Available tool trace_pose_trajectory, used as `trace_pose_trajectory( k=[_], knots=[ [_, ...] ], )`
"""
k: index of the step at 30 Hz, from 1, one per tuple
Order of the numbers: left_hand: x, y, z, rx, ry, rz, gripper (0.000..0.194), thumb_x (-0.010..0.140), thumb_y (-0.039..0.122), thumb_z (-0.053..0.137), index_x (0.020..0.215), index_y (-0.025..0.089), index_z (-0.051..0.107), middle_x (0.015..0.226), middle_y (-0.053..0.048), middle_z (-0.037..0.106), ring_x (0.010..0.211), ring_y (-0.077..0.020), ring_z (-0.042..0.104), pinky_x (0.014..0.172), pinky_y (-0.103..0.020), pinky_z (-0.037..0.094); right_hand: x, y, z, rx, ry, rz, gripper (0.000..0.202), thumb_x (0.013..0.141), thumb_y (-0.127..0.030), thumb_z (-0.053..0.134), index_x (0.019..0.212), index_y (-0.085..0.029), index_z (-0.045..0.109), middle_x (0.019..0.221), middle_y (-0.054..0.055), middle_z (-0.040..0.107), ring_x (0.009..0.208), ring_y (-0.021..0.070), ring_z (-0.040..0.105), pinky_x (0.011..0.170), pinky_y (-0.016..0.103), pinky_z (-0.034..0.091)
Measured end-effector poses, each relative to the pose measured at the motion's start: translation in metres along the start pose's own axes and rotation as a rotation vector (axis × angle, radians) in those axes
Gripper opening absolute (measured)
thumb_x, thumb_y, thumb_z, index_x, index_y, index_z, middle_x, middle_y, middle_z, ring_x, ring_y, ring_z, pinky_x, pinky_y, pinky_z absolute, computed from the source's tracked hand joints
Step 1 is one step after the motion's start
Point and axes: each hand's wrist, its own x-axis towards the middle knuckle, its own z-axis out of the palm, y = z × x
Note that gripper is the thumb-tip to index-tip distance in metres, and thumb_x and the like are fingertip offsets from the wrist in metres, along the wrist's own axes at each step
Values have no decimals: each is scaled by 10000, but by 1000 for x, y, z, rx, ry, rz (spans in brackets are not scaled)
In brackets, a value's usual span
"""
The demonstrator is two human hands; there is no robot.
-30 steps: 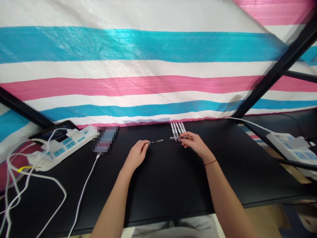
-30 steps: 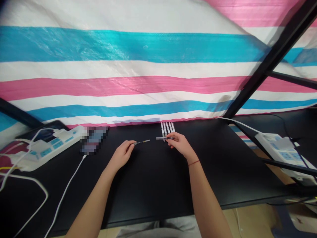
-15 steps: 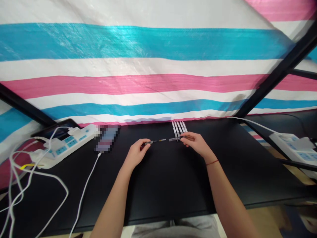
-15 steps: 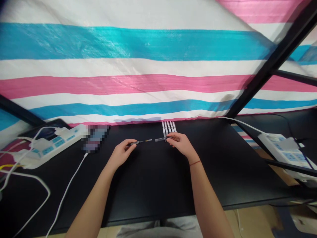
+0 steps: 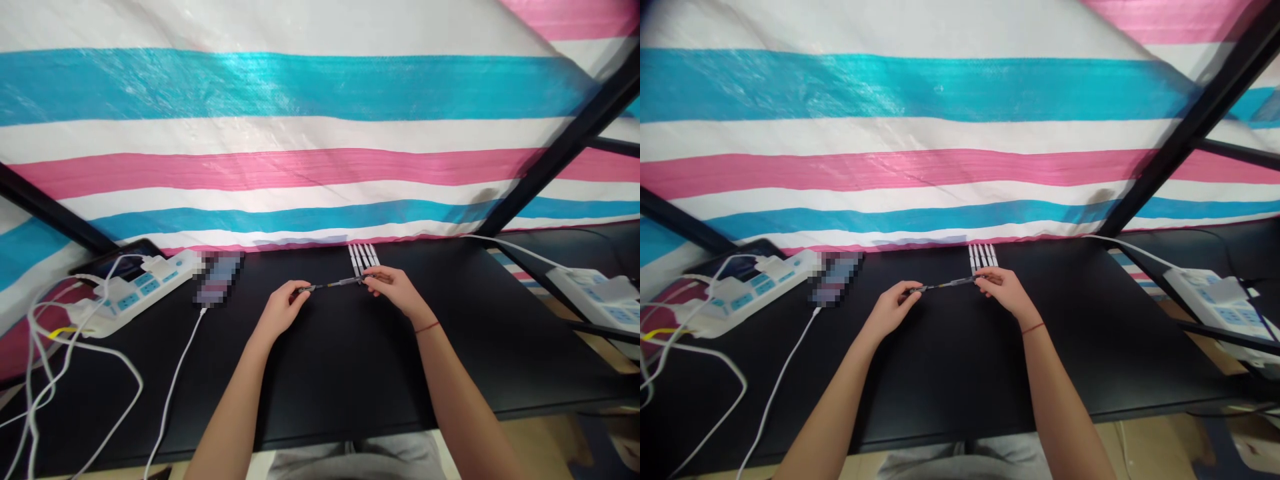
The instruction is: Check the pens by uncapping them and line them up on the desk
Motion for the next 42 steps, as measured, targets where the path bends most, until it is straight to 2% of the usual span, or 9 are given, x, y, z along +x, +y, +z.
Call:
trace_pose_trajectory(
  k=[11, 19, 25, 28, 30, 33, 35, 40, 42],
  knots=[
    [-1, 6, 6, -81, -59, -39, 313, 862, 419, 542, 1071, 227, 673, 1081, -42, 696, 937, -206, 652, 854, -323, 505, -1, 0, 18, -32, -77, -31, 346, 754, -395, 681, 1004, -156, 685, 730, 42, 647, 701, 184, 619, 600, 306, 500],
    [-3, 9, 9, -152, -143, -86, 343, 875, 425, 512, 1088, 211, 677, 836, -28, 719, 750, -177, 667, 761, -300, 529, -2, -4, 18, -97, -88, -34, 370, 764, -416, 669, 1027, -156, 681, 723, 52, 673, 681, 186, 628, 614, 311, 510],
    [-2, 4, 12, -157, -76, -58, 314, 842, 413, 571, 1066, 227, 690, 1020, -50, 714, 855, -199, 665, 811, -323, 520, -1, -2, 20, -171, -130, -9, 442, 842, -526, 535, 610, -166, 644, 597, 63, 644, 658, 188, 638, 610, 288, 497],
    [-1, 3, 12, -155, -64, -70, 307, 845, 403, 571, 1068, 228, 688, 992, -47, 719, 841, -193, 663, 793, -315, 520, -1, -1, 20, -75, -130, 31, 338, 806, -494, 605, 915, -178, 653, 731, 44, 667, 616, 153, 611, 558, 266, 479],
    [-1, 3, 12, -158, -56, -72, 305, 846, 398, 570, 1071, 228, 686, 994, -45, 717, 848, -193, 661, 793, -312, 518, -2, -2, 18, -11, -151, 25, 400, 760, -442, 676, 1070, -205, 589, 820, 33, 664, 635, 141, 607, 556, 255, 477],
    [-1, 3, 12, -163, -52, -67, 307, 845, 405, 566, 1062, 227, 689, 1023, -46, 712, 866, -198, 658, 807, -320, 516, -3, -4, 17, -58, -187, 4, 282, 798, -448, 628, 885, -180, 623, 748, 38, 648, 637, 139, 593, 563, 254, 471],
    [-1, 3, 13, -164, -49, -67, 311, 841, 415, 565, 1054, 226, 692, 1041, -50, 708, 872, -202, 656, 815, -330, 517, -3, -4, 18, -128, -187, 13, 341, 845, -485, 545, 747, -167, 619, 664, 46, 628, 612, 141, 578, 556, 259, 467],
    [-1, 2, 13, -193, -54, -78, 315, 839, 409, 574, 1066, 221, 686, 1051, -59, 704, 890, -205, 660, 827, -332, 519, -3, -5, 19, -61, -175, 11, 381, 737, -431, 688, 1019, -201, 576, 811, 21, 633, 646, 143, 599, 566, 260, 484],
    [-1, 2, 14, -214, -73, -81, 314, 851, 396, 561, 1085, 220, 675, 1041, -61, 704, 899, -200, 663, 831, -329, 520, -3, -5, 19, -93, -195, -2, 288, 780, -451, 636, 894, -188, 605, 765, 23, 628, 638, 143, 595, 583, 267, 484]
  ],
)
